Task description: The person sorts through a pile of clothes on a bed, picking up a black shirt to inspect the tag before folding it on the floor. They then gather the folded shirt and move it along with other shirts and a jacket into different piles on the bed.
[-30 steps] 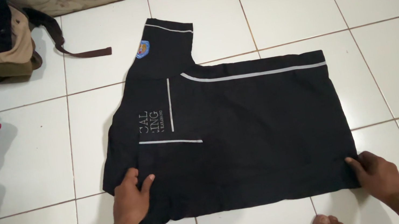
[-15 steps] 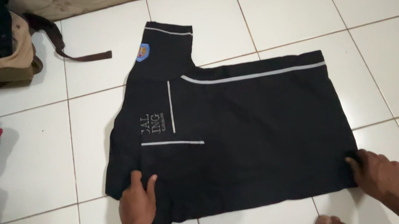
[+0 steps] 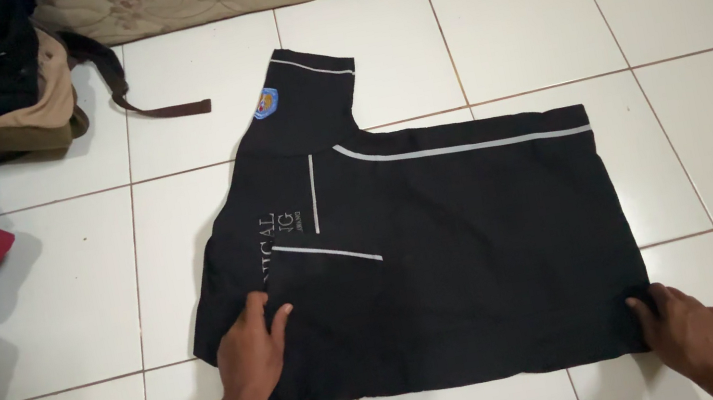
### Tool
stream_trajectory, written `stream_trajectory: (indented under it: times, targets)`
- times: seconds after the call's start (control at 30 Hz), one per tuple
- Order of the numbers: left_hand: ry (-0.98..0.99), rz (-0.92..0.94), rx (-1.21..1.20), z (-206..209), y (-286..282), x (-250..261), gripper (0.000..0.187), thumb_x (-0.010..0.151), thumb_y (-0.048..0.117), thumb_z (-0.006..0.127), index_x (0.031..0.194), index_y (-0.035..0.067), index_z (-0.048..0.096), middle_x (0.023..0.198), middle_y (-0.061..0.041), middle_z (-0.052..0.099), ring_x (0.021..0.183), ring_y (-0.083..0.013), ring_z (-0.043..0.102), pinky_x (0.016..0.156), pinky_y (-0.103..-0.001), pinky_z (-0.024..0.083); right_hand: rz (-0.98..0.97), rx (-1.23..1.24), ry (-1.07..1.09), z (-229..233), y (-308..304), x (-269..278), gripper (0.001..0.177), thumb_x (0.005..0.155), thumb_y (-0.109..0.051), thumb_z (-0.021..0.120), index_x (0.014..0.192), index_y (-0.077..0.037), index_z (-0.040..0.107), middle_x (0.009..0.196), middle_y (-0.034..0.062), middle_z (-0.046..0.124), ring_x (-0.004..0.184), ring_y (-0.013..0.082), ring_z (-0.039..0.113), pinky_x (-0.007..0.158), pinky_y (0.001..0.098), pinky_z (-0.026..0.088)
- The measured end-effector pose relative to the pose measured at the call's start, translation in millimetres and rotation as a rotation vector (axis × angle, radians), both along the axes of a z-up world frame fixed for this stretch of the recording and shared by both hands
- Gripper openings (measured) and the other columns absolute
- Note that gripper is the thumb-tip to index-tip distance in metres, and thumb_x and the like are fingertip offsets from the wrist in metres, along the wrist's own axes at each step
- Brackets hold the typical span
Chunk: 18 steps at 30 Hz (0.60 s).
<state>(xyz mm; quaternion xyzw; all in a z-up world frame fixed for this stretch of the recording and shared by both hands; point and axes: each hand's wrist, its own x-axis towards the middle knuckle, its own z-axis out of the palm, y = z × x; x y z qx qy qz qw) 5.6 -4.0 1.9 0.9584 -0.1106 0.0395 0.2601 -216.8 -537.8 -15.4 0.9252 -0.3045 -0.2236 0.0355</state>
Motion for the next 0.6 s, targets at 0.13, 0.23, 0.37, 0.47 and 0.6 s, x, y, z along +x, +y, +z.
stream_trajectory:
  times: [0.13,0.23,0.37,0.47,0.6]
  targets:
    - [0.288,0.091,0.180,17.1,-13.6,-6.4,0.040,0.097,0.041,0.064,0.119,0.008,0.058,0.104,-0.015,0.073,0.099,-0.0334,0.073,0.080,-0.046,0.058,-0.047,0.030,-0.004,4.8,6.3,-2.8,0.039,0.106,-0.044,0.050,0.110,-0.009,0.068,0.083,0.0085,0.076,0.070,0.0216,0.075,0.064,0.0367,0.063]
    - [-0.080,0.033,0.110,21.4,-16.3,-15.4,0.058,0.090,0.041,0.069,0.128,-0.001,0.055,0.128,-0.023,0.060,0.122,-0.0376,0.055,0.098,-0.051,0.050,-0.034,-0.176,-0.034,33.4,42.3,5.8,0.045,0.105,-0.050,0.052,0.127,-0.013,0.063,0.115,0.0085,0.072,0.101,0.0230,0.069,0.087,0.0432,0.062]
    - [-0.090,-0.422,0.130,25.8,-34.8,-35.0,0.070,0.094,0.050,0.061,0.145,0.005,0.045,0.153,-0.018,0.040,0.150,-0.0371,0.025,0.119,-0.056,0.022,0.505,-0.021,-0.392,35.2,78.7,26.7,0.073,0.087,-0.048,0.053,0.152,-0.017,0.041,0.157,0.0164,0.033,0.145,0.0432,0.024,0.112,0.0627,0.024]
    - [0.135,-0.690,0.268,31.2,-48.2,-42.6,0.081,0.094,0.060,0.054,0.156,0.014,0.030,0.166,-0.016,0.019,0.154,-0.0383,0.009,0.118,-0.057,0.007,0.815,0.193,-0.496,26.6,109.6,38.3,0.071,0.092,-0.055,0.043,0.153,-0.021,0.031,0.163,0.0187,0.015,0.151,0.0445,0.008,0.116,0.0631,0.011]
    - [-0.131,-0.721,0.257,0.7,-35.5,-41.0,0.084,0.090,0.070,0.049,0.158,0.026,0.025,0.165,-0.012,0.009,0.154,-0.0379,0.003,0.118,-0.065,0.003,1.042,0.195,-0.480,3.4,116.4,55.3,0.072,0.098,-0.066,0.030,0.156,-0.024,0.025,0.164,0.0184,0.006,0.154,0.0433,0.002,0.118,0.0632,0.008]
